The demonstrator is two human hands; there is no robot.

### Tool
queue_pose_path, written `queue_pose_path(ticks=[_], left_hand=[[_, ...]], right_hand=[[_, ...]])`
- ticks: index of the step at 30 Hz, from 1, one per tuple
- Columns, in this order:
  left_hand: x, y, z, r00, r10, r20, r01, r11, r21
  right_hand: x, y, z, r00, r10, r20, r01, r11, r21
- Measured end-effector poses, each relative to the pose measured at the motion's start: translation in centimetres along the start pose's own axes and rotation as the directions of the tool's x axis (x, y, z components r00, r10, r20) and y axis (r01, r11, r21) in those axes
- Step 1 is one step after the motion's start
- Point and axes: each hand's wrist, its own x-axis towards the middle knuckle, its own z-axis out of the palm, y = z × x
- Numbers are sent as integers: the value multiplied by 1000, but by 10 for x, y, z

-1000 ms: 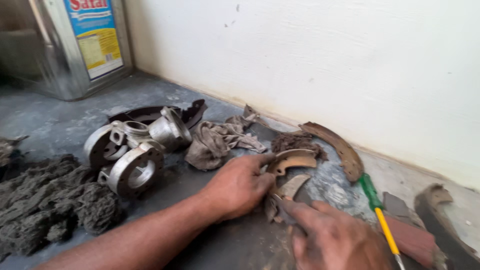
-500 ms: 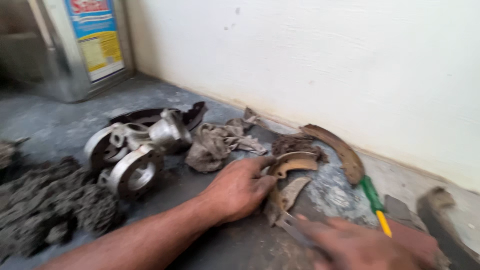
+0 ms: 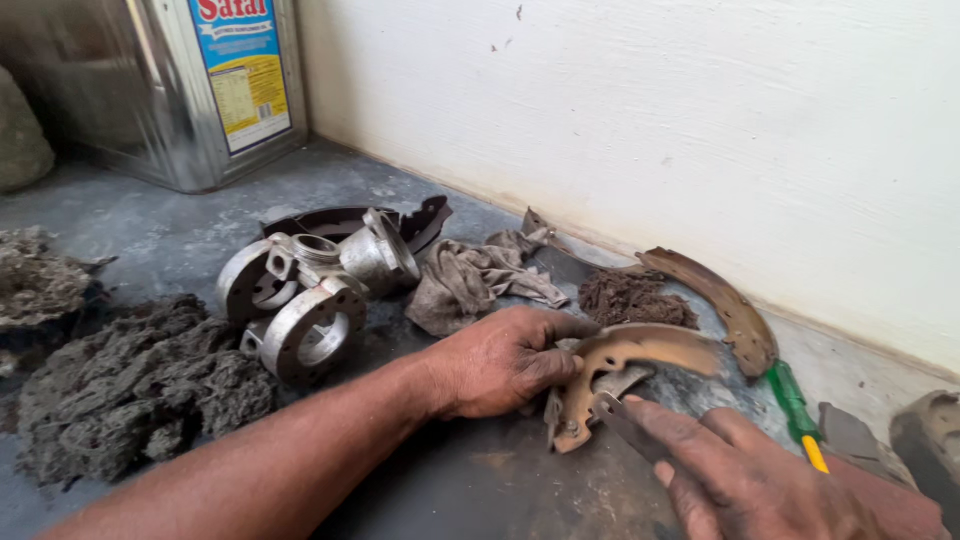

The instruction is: The person cleans a brake shoe by hand and with a small scraper, removing debris and checking the surface of the component.

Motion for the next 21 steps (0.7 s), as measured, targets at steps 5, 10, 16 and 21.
queue_pose_path(ticks=[5,10,16,21], left_hand=[[1,-3,-4,991,40,125,-34,998,-55],[2,-8,-5,984,124,126,-118,991,-55],[1,-8,-2,979,150,139,-153,988,11],[-3,-1,3,999,-17,31,20,995,-102]], right_hand=[[36,52,44,886,-456,-81,462,858,225],[52,52,37,858,-504,97,474,851,225],[39,28,32,905,-414,98,408,910,72],[10,24,27,800,-296,-522,368,929,37]])
